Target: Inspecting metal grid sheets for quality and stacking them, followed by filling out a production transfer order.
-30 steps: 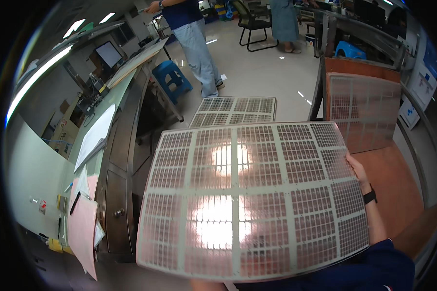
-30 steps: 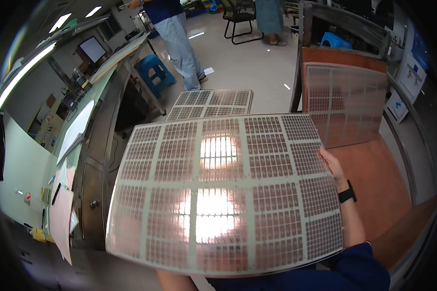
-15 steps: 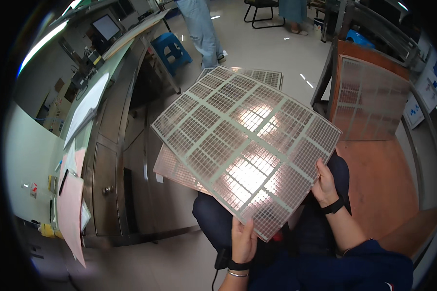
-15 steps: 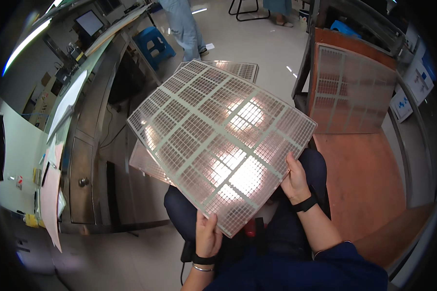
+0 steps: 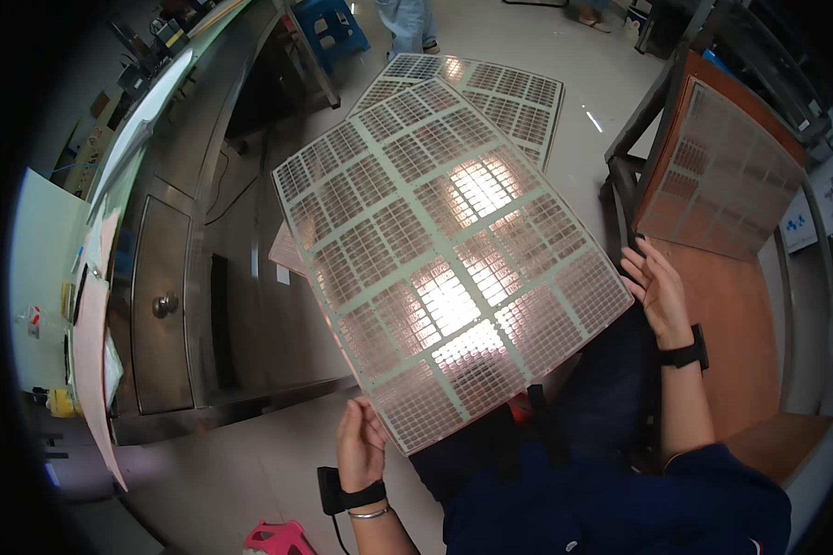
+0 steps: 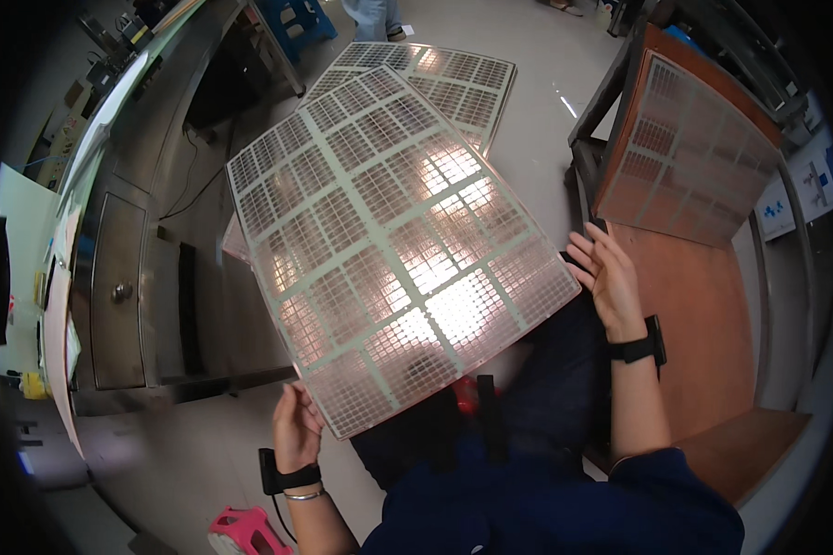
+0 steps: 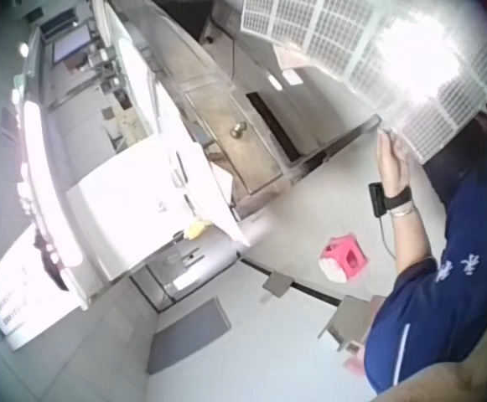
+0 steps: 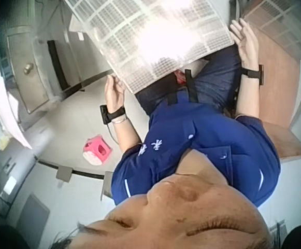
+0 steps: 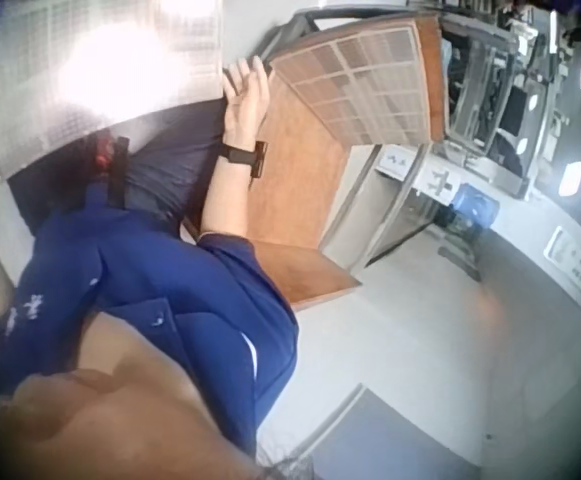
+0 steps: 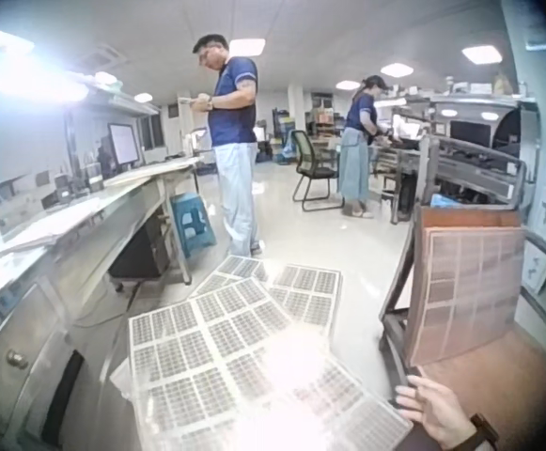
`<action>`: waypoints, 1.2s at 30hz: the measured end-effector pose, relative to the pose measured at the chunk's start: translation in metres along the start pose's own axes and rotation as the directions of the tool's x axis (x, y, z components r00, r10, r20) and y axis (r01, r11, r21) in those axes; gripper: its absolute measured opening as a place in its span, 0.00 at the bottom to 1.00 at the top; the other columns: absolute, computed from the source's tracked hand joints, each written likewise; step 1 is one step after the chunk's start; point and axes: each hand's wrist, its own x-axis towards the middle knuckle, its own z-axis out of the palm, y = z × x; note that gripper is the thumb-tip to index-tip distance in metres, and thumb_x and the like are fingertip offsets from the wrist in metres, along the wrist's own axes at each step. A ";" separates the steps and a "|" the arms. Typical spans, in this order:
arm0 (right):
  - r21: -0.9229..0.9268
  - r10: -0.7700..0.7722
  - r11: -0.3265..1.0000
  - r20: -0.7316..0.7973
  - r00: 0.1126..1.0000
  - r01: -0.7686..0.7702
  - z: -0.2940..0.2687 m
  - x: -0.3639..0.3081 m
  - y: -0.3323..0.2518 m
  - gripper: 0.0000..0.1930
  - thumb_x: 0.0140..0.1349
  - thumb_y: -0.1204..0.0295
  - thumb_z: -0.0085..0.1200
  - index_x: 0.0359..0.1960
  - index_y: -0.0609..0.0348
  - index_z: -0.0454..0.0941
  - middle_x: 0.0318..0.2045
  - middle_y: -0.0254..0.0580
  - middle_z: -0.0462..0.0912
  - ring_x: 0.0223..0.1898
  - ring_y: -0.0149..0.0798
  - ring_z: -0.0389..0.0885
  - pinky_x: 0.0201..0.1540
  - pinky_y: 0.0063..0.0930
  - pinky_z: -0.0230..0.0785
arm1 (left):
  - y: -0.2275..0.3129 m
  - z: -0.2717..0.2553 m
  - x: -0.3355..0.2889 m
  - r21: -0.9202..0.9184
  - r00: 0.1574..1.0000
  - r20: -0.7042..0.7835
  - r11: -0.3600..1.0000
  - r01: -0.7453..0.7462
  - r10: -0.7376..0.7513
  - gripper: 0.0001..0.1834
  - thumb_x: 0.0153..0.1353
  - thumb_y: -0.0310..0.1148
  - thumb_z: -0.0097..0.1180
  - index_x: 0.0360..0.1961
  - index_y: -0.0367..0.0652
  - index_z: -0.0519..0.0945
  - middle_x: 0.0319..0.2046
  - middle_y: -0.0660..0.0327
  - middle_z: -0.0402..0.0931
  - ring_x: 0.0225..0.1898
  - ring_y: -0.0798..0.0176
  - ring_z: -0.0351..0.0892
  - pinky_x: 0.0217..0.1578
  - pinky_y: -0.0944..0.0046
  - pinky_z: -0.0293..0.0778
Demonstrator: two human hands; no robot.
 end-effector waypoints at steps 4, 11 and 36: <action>-0.226 -0.019 0.973 0.081 0.997 0.036 0.004 0.027 -0.008 0.19 0.67 0.69 0.37 0.56 0.65 0.64 0.48 0.48 0.75 0.46 0.35 0.76 0.46 0.27 0.73 | 0.003 0.013 0.003 -0.011 0.983 -0.181 1.000 0.004 -0.006 0.19 0.68 0.43 0.36 0.38 0.36 0.71 0.36 0.54 0.77 0.36 0.64 0.78 0.35 0.67 0.77; -0.289 0.124 0.956 0.254 0.959 -0.047 0.031 0.046 0.006 0.20 0.67 0.66 0.39 0.55 0.69 0.65 0.45 0.44 0.77 0.43 0.30 0.75 0.45 0.19 0.67 | -0.019 0.034 0.016 -0.053 0.955 -0.285 0.994 -0.098 0.079 0.19 0.68 0.43 0.35 0.40 0.37 0.71 0.37 0.59 0.75 0.37 0.66 0.75 0.39 0.68 0.71; -0.131 0.197 0.980 0.518 0.832 -0.150 -0.001 0.009 -0.038 0.21 0.67 0.62 0.39 0.54 0.66 0.66 0.44 0.40 0.76 0.39 0.28 0.76 0.39 0.24 0.72 | -0.032 0.024 0.009 0.453 0.817 -0.344 0.844 -0.289 0.464 0.19 0.69 0.42 0.36 0.39 0.36 0.71 0.36 0.62 0.73 0.35 0.71 0.71 0.36 0.69 0.68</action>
